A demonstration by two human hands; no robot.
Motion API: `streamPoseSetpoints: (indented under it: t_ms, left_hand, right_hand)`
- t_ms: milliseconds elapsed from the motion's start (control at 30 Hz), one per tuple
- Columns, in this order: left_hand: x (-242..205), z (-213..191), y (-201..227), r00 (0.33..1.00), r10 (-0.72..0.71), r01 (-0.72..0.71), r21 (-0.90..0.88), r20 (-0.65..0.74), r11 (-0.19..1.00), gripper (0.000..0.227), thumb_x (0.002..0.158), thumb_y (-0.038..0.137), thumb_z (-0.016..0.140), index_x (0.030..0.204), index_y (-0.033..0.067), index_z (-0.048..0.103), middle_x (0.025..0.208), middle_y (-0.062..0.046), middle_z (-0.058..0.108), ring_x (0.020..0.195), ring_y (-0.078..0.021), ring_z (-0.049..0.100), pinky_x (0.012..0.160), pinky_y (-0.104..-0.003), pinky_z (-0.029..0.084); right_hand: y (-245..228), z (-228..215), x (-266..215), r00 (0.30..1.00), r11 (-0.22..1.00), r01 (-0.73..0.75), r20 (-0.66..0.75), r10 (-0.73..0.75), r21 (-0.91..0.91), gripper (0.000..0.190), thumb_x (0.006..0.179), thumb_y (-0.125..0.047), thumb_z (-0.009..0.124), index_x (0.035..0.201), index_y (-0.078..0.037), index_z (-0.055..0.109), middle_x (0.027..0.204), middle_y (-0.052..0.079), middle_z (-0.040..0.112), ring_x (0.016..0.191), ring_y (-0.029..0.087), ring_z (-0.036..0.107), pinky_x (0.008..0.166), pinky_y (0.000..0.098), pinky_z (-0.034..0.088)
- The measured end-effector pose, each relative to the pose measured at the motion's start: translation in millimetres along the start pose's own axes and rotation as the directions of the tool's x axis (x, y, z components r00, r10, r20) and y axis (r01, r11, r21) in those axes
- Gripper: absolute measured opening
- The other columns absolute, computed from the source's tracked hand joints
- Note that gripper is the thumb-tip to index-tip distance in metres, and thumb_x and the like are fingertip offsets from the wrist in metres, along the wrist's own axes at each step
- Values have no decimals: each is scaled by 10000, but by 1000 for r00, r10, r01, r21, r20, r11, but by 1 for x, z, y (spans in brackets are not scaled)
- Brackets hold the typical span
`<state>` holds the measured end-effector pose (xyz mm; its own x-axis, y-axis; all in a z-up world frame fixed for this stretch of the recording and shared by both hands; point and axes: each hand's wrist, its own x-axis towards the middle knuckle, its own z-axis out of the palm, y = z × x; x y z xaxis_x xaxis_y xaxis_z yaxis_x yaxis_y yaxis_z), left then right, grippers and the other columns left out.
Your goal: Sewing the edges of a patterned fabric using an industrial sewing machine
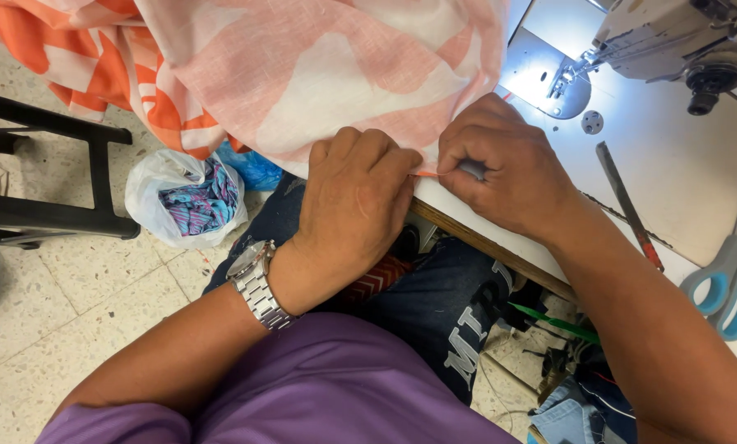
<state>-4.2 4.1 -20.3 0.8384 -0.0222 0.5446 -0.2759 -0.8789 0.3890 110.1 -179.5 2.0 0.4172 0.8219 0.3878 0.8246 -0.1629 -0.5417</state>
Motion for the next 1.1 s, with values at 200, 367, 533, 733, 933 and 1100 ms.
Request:
streamPoseSetpoints:
  t_ms: [200,367,533,733,933,1100]
  left_hand:
    - [-1,-6,1,1000,17,-17,63,-5,998,110,972,189,628,890,115,634,927,-61,560,833,-335,503,693,-471,382]
    - [-10,-13,-3,999,37,-37,44,-11,998,72,965,123,604,971,61,639,976,-107,571,837,-347,491,689,-475,400]
    - [-17,-21,-4,998,67,-65,130,-12,989,60,954,103,606,985,53,617,1000,-124,566,839,-345,500,678,-460,406]
    - [-25,-17,-2,997,73,-74,115,9,991,100,958,87,586,1034,51,640,1032,-122,595,869,-338,523,701,-456,421]
    - [-25,-12,-8,1000,-12,12,33,20,999,192,1017,300,645,941,126,674,930,-52,582,845,-317,515,682,-459,403]
    - [-21,-11,-6,999,-21,24,80,-34,997,317,1061,331,605,836,108,609,852,-78,536,755,-324,487,626,-473,371]
  right_hand:
    - [3,-4,-1,997,999,-43,65,43,3,107,947,-100,824,924,-71,724,903,20,679,895,209,553,841,339,463]
    - [10,-3,-5,995,999,-21,98,25,-47,118,964,-171,791,1065,-113,774,980,29,683,936,235,558,890,371,428]
    - [12,-4,-6,995,999,-26,97,29,-36,84,975,-169,786,1046,-128,768,956,25,665,915,228,539,898,373,391]
    - [28,-10,-13,991,967,132,65,-121,-218,150,1004,-13,824,1097,-122,780,1002,44,637,986,301,500,870,423,385]
    - [21,-15,-10,991,973,77,123,-51,-218,100,1020,-146,793,1118,-163,800,1036,16,660,1001,284,503,938,413,360]
    - [19,-17,-10,985,972,22,169,18,-234,123,1044,-182,720,1141,-144,784,1091,46,642,1042,302,483,956,439,353]
